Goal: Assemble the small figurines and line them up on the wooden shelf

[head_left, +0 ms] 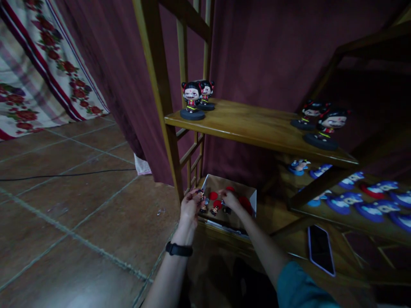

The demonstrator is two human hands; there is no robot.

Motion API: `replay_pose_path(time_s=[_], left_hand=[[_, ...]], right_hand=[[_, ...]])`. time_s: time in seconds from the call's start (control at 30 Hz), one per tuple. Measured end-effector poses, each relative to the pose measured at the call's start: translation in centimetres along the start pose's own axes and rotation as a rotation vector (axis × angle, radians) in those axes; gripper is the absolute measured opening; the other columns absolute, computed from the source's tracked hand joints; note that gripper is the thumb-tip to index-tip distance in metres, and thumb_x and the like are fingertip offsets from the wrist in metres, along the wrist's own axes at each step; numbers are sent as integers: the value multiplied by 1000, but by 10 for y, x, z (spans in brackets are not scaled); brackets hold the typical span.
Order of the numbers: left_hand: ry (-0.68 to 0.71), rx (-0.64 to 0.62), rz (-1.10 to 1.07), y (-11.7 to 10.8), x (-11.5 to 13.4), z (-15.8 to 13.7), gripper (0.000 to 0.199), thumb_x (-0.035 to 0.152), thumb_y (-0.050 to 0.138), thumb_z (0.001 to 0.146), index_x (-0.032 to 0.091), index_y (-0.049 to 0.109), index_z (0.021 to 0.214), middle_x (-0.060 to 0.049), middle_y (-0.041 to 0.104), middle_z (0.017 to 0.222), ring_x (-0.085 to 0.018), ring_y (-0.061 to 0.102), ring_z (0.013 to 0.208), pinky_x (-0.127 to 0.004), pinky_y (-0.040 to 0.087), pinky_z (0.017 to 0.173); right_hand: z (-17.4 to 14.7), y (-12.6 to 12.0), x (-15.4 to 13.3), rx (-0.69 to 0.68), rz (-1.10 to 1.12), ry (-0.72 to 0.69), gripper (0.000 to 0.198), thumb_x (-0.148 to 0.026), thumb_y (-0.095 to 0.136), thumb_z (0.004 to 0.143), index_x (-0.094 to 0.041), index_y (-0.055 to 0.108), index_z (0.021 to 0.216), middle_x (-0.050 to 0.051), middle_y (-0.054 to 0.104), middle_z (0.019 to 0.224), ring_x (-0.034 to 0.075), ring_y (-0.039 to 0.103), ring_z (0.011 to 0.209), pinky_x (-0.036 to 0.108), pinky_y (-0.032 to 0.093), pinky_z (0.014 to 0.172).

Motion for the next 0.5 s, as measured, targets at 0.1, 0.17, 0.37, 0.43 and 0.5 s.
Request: replay_pose_path(time_s=[0.1, 0.17, 0.37, 0.43, 0.5], left_hand=[[0, 1, 7, 0, 1, -1, 23, 6, 60, 68, 15, 56, 89, -3, 62, 71, -10, 62, 59, -21, 50, 53], [2, -8, 10, 0, 1, -1, 23, 7, 60, 68, 15, 57, 89, -3, 62, 73, -11, 62, 60, -20, 49, 53], [-6, -15, 18, 1, -3, -1, 21, 7, 60, 67, 15, 57, 87, -2, 62, 71, -11, 62, 58, -20, 49, 51], [-10, -16, 21, 2, -3, -2, 22, 7, 61, 66, 15, 57, 87, -2, 62, 71, -11, 62, 58, -20, 48, 51], [-11, -19, 18, 3, -3, -2, 23, 7, 62, 65, 15, 57, 86, -2, 62, 71, -11, 62, 59, -20, 49, 51]], right_hand=[[-13, -5, 9, -34, 18, -25, 23, -15, 47, 77, -19, 63, 93, 4, 68, 93, 16, 61, 89, 27, 46, 80], [-22, -8, 11, -41, 4, -60, 24, -14, 50, 75, -18, 63, 95, 5, 66, 97, 16, 60, 90, 27, 45, 81], [-32, -12, 5, 0, -100, -98, 26, -12, 59, 68, -21, 64, 91, 5, 65, 98, 16, 59, 88, 25, 44, 78], [-33, -17, 5, 31, -104, -74, 24, -12, 58, 69, -22, 64, 90, 3, 66, 93, 15, 59, 85, 24, 44, 75], [-35, -25, 7, 69, -117, -45, 22, -14, 56, 72, -24, 63, 90, 2, 66, 88, 15, 60, 81, 23, 43, 71]])
Point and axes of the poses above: each hand's wrist, its own z-axis towards the middle knuckle, its own y-axis out of the palm, x = y × z, the point moved 9 cm from there along z, towards the middle knuckle
